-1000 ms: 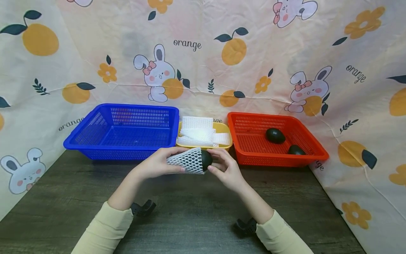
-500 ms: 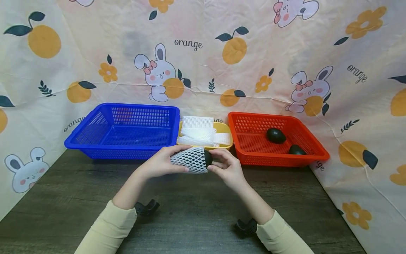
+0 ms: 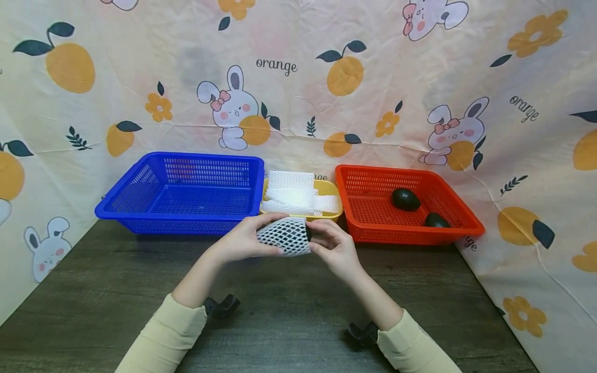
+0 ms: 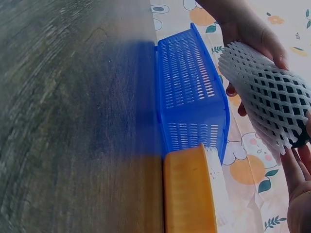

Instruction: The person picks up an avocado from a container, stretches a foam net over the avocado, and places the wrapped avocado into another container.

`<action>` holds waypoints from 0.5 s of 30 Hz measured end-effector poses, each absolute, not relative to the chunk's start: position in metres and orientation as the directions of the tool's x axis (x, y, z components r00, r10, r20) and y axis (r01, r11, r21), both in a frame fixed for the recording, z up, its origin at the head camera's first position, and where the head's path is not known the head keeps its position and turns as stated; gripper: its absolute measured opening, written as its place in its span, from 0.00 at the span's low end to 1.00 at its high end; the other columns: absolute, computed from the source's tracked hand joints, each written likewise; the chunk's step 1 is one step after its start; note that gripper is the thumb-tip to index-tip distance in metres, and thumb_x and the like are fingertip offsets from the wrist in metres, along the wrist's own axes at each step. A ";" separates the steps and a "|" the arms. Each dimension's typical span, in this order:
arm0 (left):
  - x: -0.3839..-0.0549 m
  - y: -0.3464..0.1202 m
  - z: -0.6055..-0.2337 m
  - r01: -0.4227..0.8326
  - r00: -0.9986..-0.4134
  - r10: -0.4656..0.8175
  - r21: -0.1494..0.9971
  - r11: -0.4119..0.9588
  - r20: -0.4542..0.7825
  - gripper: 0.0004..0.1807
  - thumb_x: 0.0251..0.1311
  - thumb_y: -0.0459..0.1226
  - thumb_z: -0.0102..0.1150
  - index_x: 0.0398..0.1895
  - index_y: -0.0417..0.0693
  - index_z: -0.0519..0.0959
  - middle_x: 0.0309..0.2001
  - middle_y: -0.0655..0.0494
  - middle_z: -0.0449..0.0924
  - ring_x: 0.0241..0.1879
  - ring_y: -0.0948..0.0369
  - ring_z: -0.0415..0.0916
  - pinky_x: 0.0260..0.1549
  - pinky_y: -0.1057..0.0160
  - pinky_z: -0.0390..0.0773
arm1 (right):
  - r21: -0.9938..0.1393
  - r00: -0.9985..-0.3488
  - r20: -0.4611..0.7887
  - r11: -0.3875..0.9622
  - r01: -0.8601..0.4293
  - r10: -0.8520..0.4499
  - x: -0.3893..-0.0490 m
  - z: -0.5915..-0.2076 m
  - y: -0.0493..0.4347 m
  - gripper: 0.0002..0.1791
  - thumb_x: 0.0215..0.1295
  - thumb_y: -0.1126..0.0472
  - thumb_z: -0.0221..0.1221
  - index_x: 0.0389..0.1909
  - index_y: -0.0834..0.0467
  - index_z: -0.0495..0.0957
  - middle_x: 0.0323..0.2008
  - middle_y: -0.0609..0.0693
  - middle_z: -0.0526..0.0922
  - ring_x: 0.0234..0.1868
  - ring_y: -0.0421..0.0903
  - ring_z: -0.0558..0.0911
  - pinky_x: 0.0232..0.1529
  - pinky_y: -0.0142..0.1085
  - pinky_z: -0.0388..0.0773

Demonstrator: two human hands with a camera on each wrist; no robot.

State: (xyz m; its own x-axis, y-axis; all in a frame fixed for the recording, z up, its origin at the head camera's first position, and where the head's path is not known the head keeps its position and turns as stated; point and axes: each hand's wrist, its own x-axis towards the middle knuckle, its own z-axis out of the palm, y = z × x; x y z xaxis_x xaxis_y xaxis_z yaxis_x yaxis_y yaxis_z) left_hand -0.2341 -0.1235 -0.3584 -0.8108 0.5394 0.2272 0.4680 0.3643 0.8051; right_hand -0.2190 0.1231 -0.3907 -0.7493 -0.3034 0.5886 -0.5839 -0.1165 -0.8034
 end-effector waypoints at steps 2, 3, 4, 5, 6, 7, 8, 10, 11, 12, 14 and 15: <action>-0.234 -0.123 -0.358 0.465 -0.810 0.541 0.807 0.363 0.224 0.40 0.45 0.44 0.74 0.65 0.55 0.70 0.49 0.55 0.77 0.44 0.56 0.72 0.42 0.55 0.74 | -0.800 -0.748 0.593 -0.112 -0.589 -0.299 -0.219 -0.391 0.123 0.22 0.51 0.85 0.60 0.50 0.77 0.74 0.49 0.68 0.73 0.49 0.48 0.79 0.46 0.39 0.77; -0.233 -0.122 -0.358 0.466 -0.811 0.541 0.807 0.363 0.225 0.40 0.45 0.44 0.74 0.65 0.55 0.70 0.49 0.55 0.77 0.44 0.56 0.72 0.42 0.55 0.74 | -0.800 -0.749 0.592 -0.112 -0.589 -0.297 -0.219 -0.392 0.123 0.22 0.50 0.85 0.60 0.49 0.77 0.74 0.49 0.68 0.73 0.49 0.47 0.78 0.46 0.40 0.78; -0.233 -0.122 -0.358 0.467 -0.812 0.539 0.805 0.366 0.226 0.40 0.45 0.44 0.74 0.65 0.55 0.70 0.49 0.55 0.77 0.44 0.56 0.72 0.42 0.55 0.74 | -0.801 -0.750 0.592 -0.110 -0.589 -0.294 -0.219 -0.392 0.123 0.22 0.50 0.85 0.60 0.49 0.77 0.74 0.48 0.69 0.73 0.50 0.47 0.78 0.46 0.40 0.78; -0.233 -0.121 -0.358 0.465 -0.814 0.536 0.805 0.368 0.225 0.40 0.45 0.44 0.75 0.65 0.55 0.71 0.49 0.55 0.77 0.44 0.56 0.72 0.42 0.55 0.74 | -0.802 -0.752 0.591 -0.109 -0.588 -0.293 -0.219 -0.393 0.122 0.21 0.50 0.86 0.60 0.48 0.77 0.74 0.47 0.69 0.73 0.50 0.47 0.78 0.45 0.40 0.78; -0.233 -0.121 -0.358 0.464 -0.815 0.534 0.804 0.371 0.224 0.40 0.45 0.44 0.75 0.65 0.55 0.71 0.49 0.55 0.77 0.45 0.56 0.72 0.42 0.55 0.73 | -0.803 -0.754 0.589 -0.105 -0.587 -0.292 -0.219 -0.393 0.122 0.21 0.49 0.86 0.60 0.48 0.77 0.74 0.47 0.69 0.73 0.50 0.46 0.78 0.45 0.40 0.78; -0.233 -0.120 -0.358 0.464 -0.816 0.533 0.804 0.372 0.224 0.40 0.44 0.44 0.75 0.65 0.55 0.71 0.49 0.55 0.77 0.45 0.56 0.72 0.42 0.55 0.73 | -0.805 -0.756 0.587 -0.104 -0.584 -0.291 -0.219 -0.393 0.122 0.21 0.49 0.86 0.60 0.47 0.77 0.74 0.46 0.69 0.73 0.50 0.46 0.78 0.45 0.41 0.78; -0.232 -0.120 -0.358 0.465 -0.816 0.534 0.803 0.373 0.224 0.40 0.44 0.44 0.75 0.65 0.55 0.71 0.49 0.55 0.77 0.45 0.56 0.72 0.42 0.55 0.73 | -0.806 -0.757 0.585 -0.104 -0.583 -0.290 -0.219 -0.394 0.122 0.20 0.49 0.86 0.60 0.47 0.77 0.74 0.46 0.69 0.73 0.49 0.46 0.78 0.44 0.41 0.78; -0.232 -0.119 -0.358 0.469 -0.812 0.538 0.800 0.373 0.225 0.40 0.45 0.44 0.75 0.65 0.54 0.70 0.50 0.54 0.77 0.45 0.55 0.72 0.42 0.55 0.73 | -0.805 -0.757 0.585 -0.100 -0.585 -0.291 -0.218 -0.394 0.122 0.20 0.49 0.86 0.61 0.46 0.77 0.75 0.44 0.69 0.73 0.49 0.46 0.78 0.44 0.41 0.79; -0.232 -0.119 -0.358 0.470 -0.811 0.540 0.801 0.371 0.226 0.40 0.45 0.44 0.75 0.65 0.54 0.70 0.50 0.54 0.77 0.45 0.56 0.72 0.42 0.56 0.74 | -0.804 -0.756 0.587 -0.098 -0.587 -0.291 -0.219 -0.394 0.122 0.20 0.49 0.86 0.60 0.46 0.77 0.75 0.44 0.69 0.73 0.48 0.46 0.78 0.44 0.41 0.79; -0.231 -0.119 -0.358 0.472 -0.809 0.542 0.801 0.369 0.227 0.40 0.45 0.44 0.75 0.65 0.54 0.71 0.49 0.54 0.77 0.44 0.55 0.73 0.42 0.56 0.74 | -0.803 -0.755 0.587 -0.097 -0.587 -0.291 -0.218 -0.394 0.122 0.20 0.49 0.86 0.61 0.45 0.77 0.75 0.43 0.68 0.73 0.48 0.46 0.78 0.44 0.41 0.79; -0.231 -0.118 -0.358 0.478 -0.804 0.547 0.801 0.361 0.233 0.40 0.45 0.44 0.75 0.65 0.52 0.71 0.50 0.53 0.77 0.45 0.55 0.73 0.42 0.56 0.74 | -0.801 -0.753 0.590 -0.097 -0.590 -0.291 -0.218 -0.394 0.122 0.19 0.48 0.86 0.60 0.45 0.77 0.75 0.42 0.67 0.74 0.47 0.45 0.78 0.43 0.40 0.79; -0.231 -0.118 -0.358 0.480 -0.803 0.548 0.801 0.359 0.235 0.40 0.45 0.44 0.75 0.64 0.52 0.71 0.50 0.53 0.77 0.44 0.55 0.73 0.41 0.56 0.74 | -0.800 -0.751 0.592 -0.098 -0.592 -0.293 -0.218 -0.394 0.121 0.19 0.48 0.86 0.60 0.45 0.77 0.75 0.42 0.66 0.74 0.47 0.44 0.79 0.43 0.40 0.79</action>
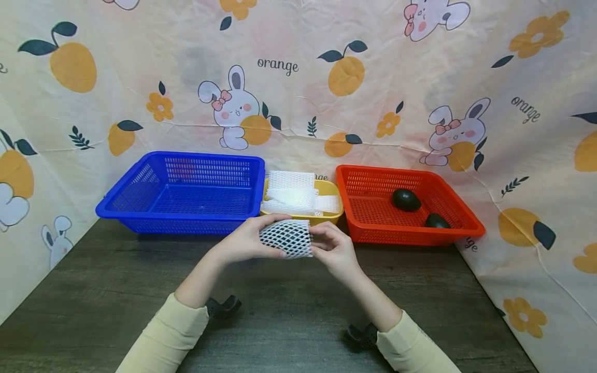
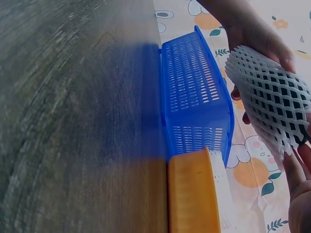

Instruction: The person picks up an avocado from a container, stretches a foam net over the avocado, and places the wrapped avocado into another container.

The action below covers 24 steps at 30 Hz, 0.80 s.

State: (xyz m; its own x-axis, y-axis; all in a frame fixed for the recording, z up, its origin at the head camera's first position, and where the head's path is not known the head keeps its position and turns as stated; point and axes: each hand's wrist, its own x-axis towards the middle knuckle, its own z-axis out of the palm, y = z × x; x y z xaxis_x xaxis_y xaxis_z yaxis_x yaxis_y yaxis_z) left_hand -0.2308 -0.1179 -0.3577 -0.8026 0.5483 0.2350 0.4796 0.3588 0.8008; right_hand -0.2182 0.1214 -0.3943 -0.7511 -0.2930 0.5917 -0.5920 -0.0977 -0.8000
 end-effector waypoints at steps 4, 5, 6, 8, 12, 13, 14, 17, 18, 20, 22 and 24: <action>-0.230 -0.117 -0.358 0.482 -0.802 0.548 0.799 0.360 0.237 0.40 0.44 0.44 0.75 0.64 0.53 0.71 0.50 0.53 0.77 0.44 0.56 0.73 0.41 0.56 0.74 | -0.793 -0.745 0.600 -0.095 -0.601 -0.292 -0.218 -0.395 0.120 0.18 0.48 0.86 0.59 0.44 0.78 0.75 0.42 0.60 0.75 0.46 0.43 0.79 0.43 0.38 0.79; -0.230 -0.117 -0.358 0.482 -0.802 0.549 0.798 0.360 0.237 0.40 0.44 0.44 0.75 0.64 0.53 0.71 0.50 0.53 0.77 0.44 0.56 0.73 0.41 0.56 0.75 | -0.791 -0.743 0.603 -0.095 -0.604 -0.291 -0.218 -0.395 0.120 0.18 0.48 0.86 0.59 0.44 0.78 0.75 0.41 0.60 0.75 0.46 0.43 0.80 0.42 0.38 0.79; -0.230 -0.117 -0.358 0.483 -0.801 0.549 0.798 0.360 0.237 0.40 0.44 0.44 0.75 0.64 0.53 0.71 0.50 0.53 0.77 0.44 0.56 0.73 0.41 0.56 0.75 | -0.790 -0.742 0.604 -0.095 -0.606 -0.290 -0.218 -0.396 0.120 0.18 0.49 0.86 0.59 0.43 0.78 0.75 0.41 0.60 0.76 0.46 0.43 0.80 0.42 0.38 0.79; -0.229 -0.117 -0.358 0.483 -0.799 0.553 0.801 0.354 0.237 0.40 0.44 0.44 0.75 0.64 0.53 0.71 0.50 0.53 0.77 0.44 0.56 0.73 0.41 0.56 0.75 | -0.787 -0.739 0.607 -0.097 -0.609 -0.290 -0.217 -0.396 0.119 0.17 0.49 0.86 0.59 0.43 0.77 0.75 0.41 0.62 0.76 0.46 0.43 0.80 0.42 0.38 0.79; -0.230 -0.117 -0.359 0.487 -0.791 0.563 0.803 0.344 0.239 0.40 0.44 0.43 0.76 0.64 0.53 0.71 0.51 0.54 0.76 0.45 0.56 0.73 0.42 0.56 0.74 | -0.787 -0.736 0.608 -0.108 -0.607 -0.298 -0.217 -0.396 0.117 0.16 0.50 0.86 0.59 0.42 0.77 0.76 0.41 0.66 0.75 0.46 0.44 0.80 0.43 0.40 0.79; -0.230 -0.117 -0.359 0.489 -0.790 0.564 0.802 0.343 0.240 0.40 0.44 0.43 0.76 0.64 0.53 0.71 0.51 0.54 0.76 0.45 0.56 0.73 0.42 0.56 0.74 | -0.787 -0.734 0.609 -0.109 -0.608 -0.300 -0.217 -0.395 0.117 0.16 0.50 0.85 0.59 0.42 0.77 0.76 0.41 0.67 0.74 0.46 0.44 0.80 0.43 0.40 0.79; -0.230 -0.117 -0.359 0.491 -0.789 0.566 0.801 0.343 0.242 0.40 0.44 0.43 0.76 0.64 0.52 0.71 0.51 0.55 0.77 0.45 0.56 0.73 0.42 0.56 0.74 | -0.786 -0.733 0.609 -0.109 -0.609 -0.301 -0.217 -0.395 0.117 0.15 0.50 0.85 0.59 0.42 0.77 0.76 0.41 0.67 0.74 0.46 0.44 0.80 0.42 0.39 0.79; -0.231 -0.117 -0.360 0.495 -0.790 0.562 0.797 0.347 0.246 0.40 0.42 0.44 0.77 0.64 0.54 0.72 0.51 0.56 0.77 0.44 0.57 0.73 0.42 0.56 0.74 | -0.779 -0.727 0.617 -0.097 -0.620 -0.301 -0.218 -0.396 0.117 0.16 0.50 0.85 0.60 0.42 0.77 0.76 0.41 0.67 0.75 0.45 0.44 0.80 0.42 0.38 0.79; -0.231 -0.117 -0.360 0.497 -0.790 0.561 0.795 0.347 0.249 0.40 0.42 0.44 0.77 0.64 0.54 0.72 0.50 0.57 0.77 0.44 0.57 0.74 0.42 0.56 0.74 | -0.775 -0.724 0.620 -0.094 -0.624 -0.302 -0.218 -0.396 0.118 0.16 0.50 0.85 0.60 0.42 0.77 0.76 0.41 0.68 0.75 0.45 0.44 0.80 0.42 0.38 0.79; -0.232 -0.117 -0.360 0.498 -0.791 0.559 0.794 0.349 0.250 0.41 0.41 0.44 0.78 0.63 0.55 0.72 0.51 0.58 0.77 0.44 0.58 0.74 0.42 0.56 0.75 | -0.770 -0.721 0.625 -0.085 -0.632 -0.301 -0.219 -0.396 0.119 0.17 0.49 0.85 0.60 0.43 0.77 0.77 0.41 0.68 0.75 0.45 0.44 0.80 0.43 0.39 0.79; -0.233 -0.117 -0.360 0.499 -0.790 0.560 0.792 0.351 0.250 0.42 0.41 0.44 0.78 0.64 0.54 0.72 0.51 0.58 0.77 0.44 0.58 0.74 0.42 0.56 0.75 | -0.764 -0.717 0.630 -0.076 -0.640 -0.298 -0.220 -0.396 0.121 0.17 0.50 0.85 0.60 0.43 0.77 0.76 0.42 0.68 0.76 0.45 0.44 0.80 0.43 0.39 0.79; -0.233 -0.117 -0.359 0.500 -0.790 0.561 0.790 0.354 0.248 0.42 0.41 0.44 0.78 0.64 0.53 0.71 0.51 0.57 0.76 0.44 0.58 0.74 0.42 0.56 0.75 | -0.767 -0.720 0.628 -0.073 -0.638 -0.295 -0.220 -0.396 0.122 0.17 0.50 0.85 0.60 0.44 0.77 0.76 0.43 0.68 0.77 0.45 0.44 0.80 0.43 0.39 0.79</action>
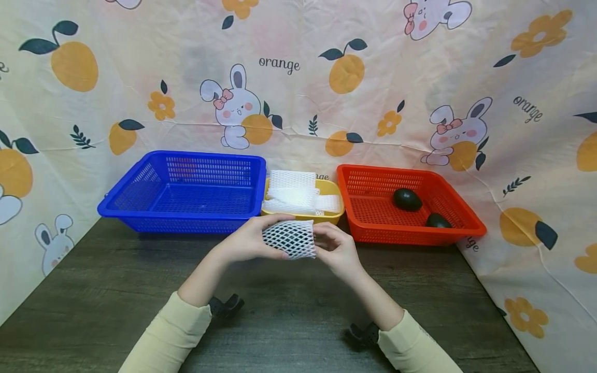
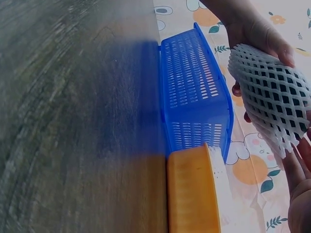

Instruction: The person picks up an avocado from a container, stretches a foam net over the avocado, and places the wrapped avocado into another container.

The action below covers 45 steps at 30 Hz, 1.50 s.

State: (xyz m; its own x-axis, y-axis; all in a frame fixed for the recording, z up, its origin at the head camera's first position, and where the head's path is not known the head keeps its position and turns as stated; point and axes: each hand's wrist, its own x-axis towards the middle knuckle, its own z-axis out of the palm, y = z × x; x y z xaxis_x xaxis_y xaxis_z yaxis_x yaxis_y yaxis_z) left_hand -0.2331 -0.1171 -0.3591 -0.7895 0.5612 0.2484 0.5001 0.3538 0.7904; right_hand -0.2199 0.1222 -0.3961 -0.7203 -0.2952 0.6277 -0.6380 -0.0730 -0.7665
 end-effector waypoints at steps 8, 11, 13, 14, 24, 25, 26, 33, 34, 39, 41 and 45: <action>-0.233 -0.118 -0.358 0.491 -0.785 0.580 0.789 0.369 0.217 0.42 0.42 0.45 0.77 0.65 0.56 0.71 0.53 0.58 0.76 0.44 0.58 0.73 0.44 0.56 0.74 | -0.748 -0.723 0.655 -0.048 -0.662 -0.219 -0.220 -0.395 0.124 0.13 0.58 0.80 0.58 0.45 0.74 0.77 0.43 0.65 0.79 0.42 0.52 0.81 0.44 0.36 0.79; -0.233 -0.118 -0.357 0.498 -0.781 0.584 0.782 0.374 0.218 0.42 0.42 0.45 0.77 0.65 0.57 0.71 0.54 0.59 0.75 0.46 0.58 0.72 0.46 0.56 0.72 | -0.751 -0.733 0.655 -0.045 -0.659 -0.182 -0.219 -0.395 0.124 0.12 0.60 0.79 0.57 0.45 0.73 0.77 0.44 0.66 0.78 0.43 0.58 0.79 0.44 0.36 0.78; -0.233 -0.118 -0.355 0.504 -0.781 0.582 0.779 0.373 0.226 0.42 0.41 0.46 0.77 0.64 0.57 0.71 0.53 0.59 0.76 0.46 0.58 0.72 0.46 0.55 0.72 | -0.766 -0.751 0.639 -0.043 -0.642 -0.169 -0.220 -0.395 0.124 0.13 0.60 0.78 0.56 0.47 0.73 0.76 0.45 0.68 0.77 0.45 0.59 0.77 0.45 0.35 0.77; -0.233 -0.118 -0.355 0.508 -0.781 0.580 0.777 0.372 0.233 0.42 0.41 0.46 0.77 0.64 0.57 0.71 0.53 0.59 0.76 0.46 0.58 0.72 0.46 0.55 0.72 | -0.777 -0.761 0.626 -0.044 -0.628 -0.170 -0.220 -0.394 0.124 0.14 0.61 0.78 0.56 0.48 0.73 0.75 0.46 0.68 0.76 0.45 0.59 0.77 0.45 0.35 0.77; -0.234 -0.113 -0.350 0.470 -0.778 0.581 0.835 0.285 0.239 0.47 0.40 0.41 0.78 0.68 0.56 0.66 0.56 0.57 0.75 0.48 0.57 0.74 0.46 0.55 0.73 | -0.848 -0.788 0.521 -0.092 -0.522 -0.329 -0.219 -0.396 0.126 0.28 0.64 0.66 0.54 0.64 0.69 0.62 0.57 0.63 0.69 0.53 0.46 0.75 0.48 0.35 0.76; -0.234 -0.112 -0.350 0.459 -0.780 0.579 0.844 0.277 0.235 0.48 0.40 0.40 0.78 0.68 0.56 0.65 0.56 0.56 0.75 0.47 0.57 0.74 0.46 0.55 0.74 | -0.853 -0.784 0.513 -0.110 -0.509 -0.349 -0.219 -0.395 0.126 0.30 0.64 0.63 0.55 0.65 0.69 0.61 0.56 0.62 0.69 0.53 0.46 0.75 0.47 0.35 0.76; -0.234 -0.112 -0.350 0.449 -0.783 0.578 0.852 0.269 0.230 0.48 0.40 0.39 0.78 0.69 0.55 0.64 0.56 0.55 0.76 0.48 0.57 0.75 0.46 0.55 0.74 | -0.854 -0.776 0.513 -0.129 -0.504 -0.367 -0.219 -0.396 0.126 0.31 0.65 0.61 0.57 0.66 0.69 0.60 0.56 0.61 0.69 0.53 0.47 0.76 0.47 0.36 0.77; -0.235 -0.111 -0.352 0.431 -0.786 0.576 0.866 0.253 0.223 0.51 0.40 0.37 0.78 0.70 0.53 0.60 0.56 0.54 0.75 0.48 0.58 0.76 0.46 0.56 0.75 | -0.858 -0.769 0.507 -0.143 -0.493 -0.390 -0.217 -0.397 0.122 0.36 0.54 0.70 0.68 0.63 0.70 0.63 0.54 0.62 0.72 0.48 0.47 0.78 0.38 0.39 0.81; -0.235 -0.110 -0.352 0.433 -0.788 0.573 0.865 0.254 0.226 0.51 0.40 0.37 0.79 0.70 0.53 0.60 0.56 0.54 0.76 0.48 0.58 0.76 0.46 0.56 0.75 | -0.861 -0.777 0.502 -0.130 -0.492 -0.381 -0.217 -0.397 0.121 0.35 0.53 0.72 0.68 0.62 0.70 0.65 0.52 0.62 0.73 0.47 0.48 0.78 0.38 0.39 0.81; -0.236 -0.110 -0.354 0.452 -0.798 0.550 0.848 0.277 0.246 0.51 0.39 0.39 0.79 0.69 0.53 0.61 0.54 0.56 0.75 0.48 0.58 0.74 0.46 0.55 0.74 | -0.875 -0.816 0.477 -0.084 -0.477 -0.328 -0.216 -0.396 0.120 0.32 0.50 0.77 0.67 0.59 0.69 0.69 0.51 0.62 0.74 0.46 0.49 0.78 0.40 0.40 0.80; -0.236 -0.110 -0.354 0.457 -0.806 0.536 0.840 0.294 0.251 0.51 0.38 0.41 0.80 0.69 0.54 0.62 0.54 0.56 0.75 0.49 0.58 0.73 0.47 0.55 0.73 | -0.878 -0.825 0.471 -0.076 -0.473 -0.311 -0.215 -0.395 0.121 0.31 0.51 0.76 0.67 0.58 0.68 0.70 0.52 0.62 0.74 0.47 0.50 0.78 0.41 0.40 0.80; -0.236 -0.113 -0.353 0.454 -0.815 0.518 0.843 0.288 0.261 0.49 0.39 0.41 0.80 0.68 0.53 0.64 0.55 0.55 0.75 0.51 0.57 0.72 0.47 0.54 0.73 | -0.881 -0.833 0.469 -0.093 -0.463 -0.294 -0.215 -0.393 0.121 0.30 0.53 0.75 0.67 0.58 0.68 0.70 0.54 0.62 0.73 0.48 0.50 0.78 0.43 0.40 0.79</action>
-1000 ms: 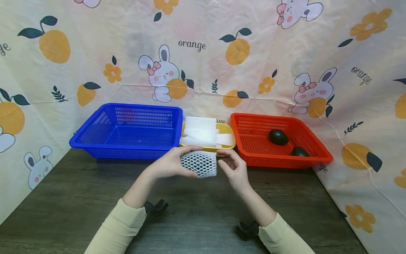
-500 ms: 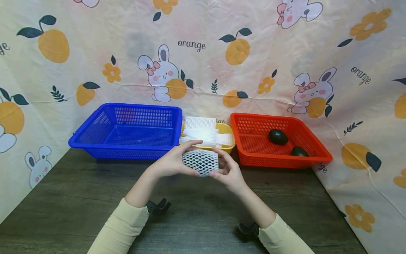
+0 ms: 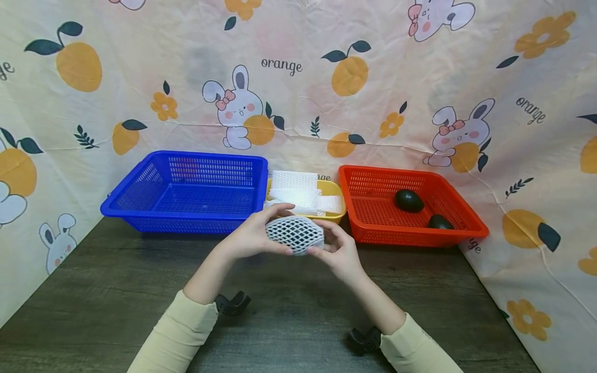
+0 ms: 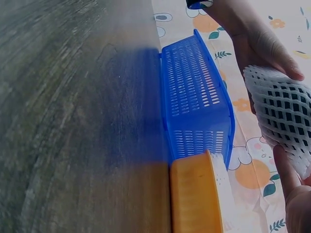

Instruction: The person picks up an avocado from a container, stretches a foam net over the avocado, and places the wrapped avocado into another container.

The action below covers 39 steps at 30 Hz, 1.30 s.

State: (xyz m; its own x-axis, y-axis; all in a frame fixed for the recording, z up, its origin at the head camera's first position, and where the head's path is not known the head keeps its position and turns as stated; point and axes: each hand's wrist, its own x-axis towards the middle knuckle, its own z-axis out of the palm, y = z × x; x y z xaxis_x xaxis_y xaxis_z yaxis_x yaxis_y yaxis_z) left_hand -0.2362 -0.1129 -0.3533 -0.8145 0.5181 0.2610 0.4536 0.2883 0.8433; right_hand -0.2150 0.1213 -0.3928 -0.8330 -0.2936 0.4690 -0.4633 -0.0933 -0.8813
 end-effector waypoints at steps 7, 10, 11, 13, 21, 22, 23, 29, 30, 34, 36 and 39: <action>-0.238 -0.121 -0.352 0.438 -0.800 0.526 0.881 0.182 0.289 0.43 0.44 0.33 0.76 0.67 0.45 0.66 0.58 0.49 0.71 0.51 0.52 0.72 0.45 0.56 0.76 | -0.879 -0.846 0.477 -0.137 -0.457 -0.240 -0.217 -0.390 0.125 0.29 0.53 0.78 0.64 0.58 0.70 0.69 0.54 0.59 0.74 0.48 0.48 0.78 0.44 0.39 0.79; -0.239 -0.123 -0.352 0.406 -0.799 0.526 0.907 0.116 0.291 0.40 0.46 0.28 0.73 0.65 0.39 0.67 0.58 0.46 0.70 0.49 0.51 0.73 0.42 0.57 0.79 | -0.878 -0.850 0.478 -0.151 -0.455 -0.222 -0.217 -0.389 0.126 0.29 0.53 0.78 0.64 0.58 0.71 0.69 0.53 0.56 0.75 0.47 0.47 0.78 0.43 0.38 0.79; -0.240 -0.123 -0.353 0.391 -0.804 0.520 0.915 0.095 0.289 0.38 0.46 0.27 0.72 0.65 0.38 0.68 0.57 0.45 0.70 0.48 0.50 0.74 0.41 0.57 0.79 | -0.876 -0.848 0.482 -0.157 -0.457 -0.220 -0.217 -0.388 0.126 0.29 0.53 0.78 0.64 0.58 0.72 0.69 0.53 0.55 0.75 0.47 0.47 0.79 0.43 0.38 0.79; -0.241 -0.124 -0.354 0.365 -0.817 0.499 0.929 0.058 0.290 0.36 0.47 0.26 0.71 0.63 0.37 0.70 0.55 0.43 0.72 0.47 0.50 0.75 0.41 0.58 0.80 | -0.868 -0.841 0.495 -0.172 -0.466 -0.218 -0.217 -0.387 0.127 0.30 0.53 0.77 0.64 0.58 0.73 0.68 0.52 0.54 0.76 0.47 0.46 0.79 0.43 0.38 0.79; -0.243 -0.126 -0.358 0.369 -0.862 0.397 0.927 0.062 0.316 0.29 0.47 0.28 0.73 0.56 0.40 0.78 0.47 0.45 0.78 0.37 0.52 0.73 0.32 0.64 0.77 | -0.859 -0.830 0.510 -0.183 -0.478 -0.224 -0.219 -0.385 0.130 0.31 0.52 0.75 0.67 0.57 0.74 0.68 0.52 0.52 0.77 0.46 0.46 0.79 0.42 0.37 0.79; -0.244 -0.126 -0.358 0.373 -0.861 0.395 0.926 0.061 0.321 0.28 0.47 0.28 0.73 0.56 0.40 0.78 0.46 0.45 0.78 0.36 0.52 0.73 0.31 0.64 0.77 | -0.859 -0.830 0.510 -0.184 -0.478 -0.226 -0.219 -0.386 0.131 0.31 0.51 0.75 0.67 0.57 0.74 0.68 0.52 0.52 0.77 0.47 0.45 0.79 0.43 0.37 0.79; -0.244 -0.126 -0.358 0.377 -0.859 0.396 0.924 0.058 0.326 0.28 0.47 0.28 0.73 0.55 0.39 0.79 0.46 0.45 0.79 0.35 0.52 0.73 0.31 0.64 0.76 | -0.859 -0.829 0.510 -0.184 -0.478 -0.228 -0.219 -0.386 0.131 0.31 0.51 0.75 0.67 0.57 0.74 0.68 0.52 0.52 0.77 0.47 0.45 0.79 0.43 0.37 0.79; -0.244 -0.126 -0.360 0.374 -0.850 0.404 0.927 0.013 0.337 0.27 0.46 0.26 0.72 0.53 0.34 0.78 0.44 0.44 0.80 0.35 0.54 0.78 0.32 0.63 0.79 | -0.857 -0.824 0.512 -0.199 -0.474 -0.241 -0.220 -0.386 0.132 0.31 0.51 0.76 0.67 0.57 0.75 0.68 0.52 0.53 0.77 0.47 0.45 0.78 0.43 0.37 0.79; -0.244 -0.126 -0.360 0.374 -0.850 0.404 0.928 0.010 0.338 0.27 0.46 0.26 0.72 0.53 0.34 0.79 0.43 0.44 0.80 0.35 0.55 0.78 0.32 0.62 0.79 | -0.858 -0.824 0.511 -0.201 -0.473 -0.243 -0.220 -0.386 0.132 0.31 0.51 0.76 0.67 0.57 0.75 0.68 0.52 0.53 0.76 0.47 0.45 0.78 0.42 0.37 0.79; -0.244 -0.127 -0.361 0.374 -0.853 0.400 0.927 0.021 0.335 0.26 0.46 0.27 0.72 0.53 0.34 0.79 0.42 0.44 0.81 0.34 0.55 0.77 0.31 0.63 0.79 | -0.862 -0.828 0.505 -0.194 -0.468 -0.244 -0.219 -0.386 0.132 0.31 0.51 0.77 0.67 0.57 0.75 0.68 0.51 0.53 0.76 0.47 0.45 0.78 0.42 0.37 0.79; -0.245 -0.126 -0.361 0.362 -0.862 0.387 0.932 0.020 0.326 0.26 0.47 0.28 0.72 0.54 0.35 0.79 0.42 0.45 0.80 0.34 0.55 0.76 0.30 0.64 0.78 | -0.863 -0.831 0.503 -0.187 -0.469 -0.237 -0.219 -0.386 0.132 0.30 0.51 0.77 0.66 0.57 0.75 0.68 0.51 0.53 0.77 0.47 0.45 0.79 0.42 0.37 0.79; -0.245 -0.123 -0.364 0.313 -0.881 0.363 0.949 -0.039 0.305 0.28 0.49 0.27 0.70 0.57 0.36 0.76 0.44 0.45 0.79 0.36 0.56 0.76 0.33 0.64 0.78 | -0.868 -0.845 0.494 -0.183 -0.463 -0.204 -0.218 -0.386 0.130 0.29 0.53 0.78 0.64 0.57 0.74 0.67 0.51 0.52 0.77 0.47 0.45 0.79 0.44 0.36 0.79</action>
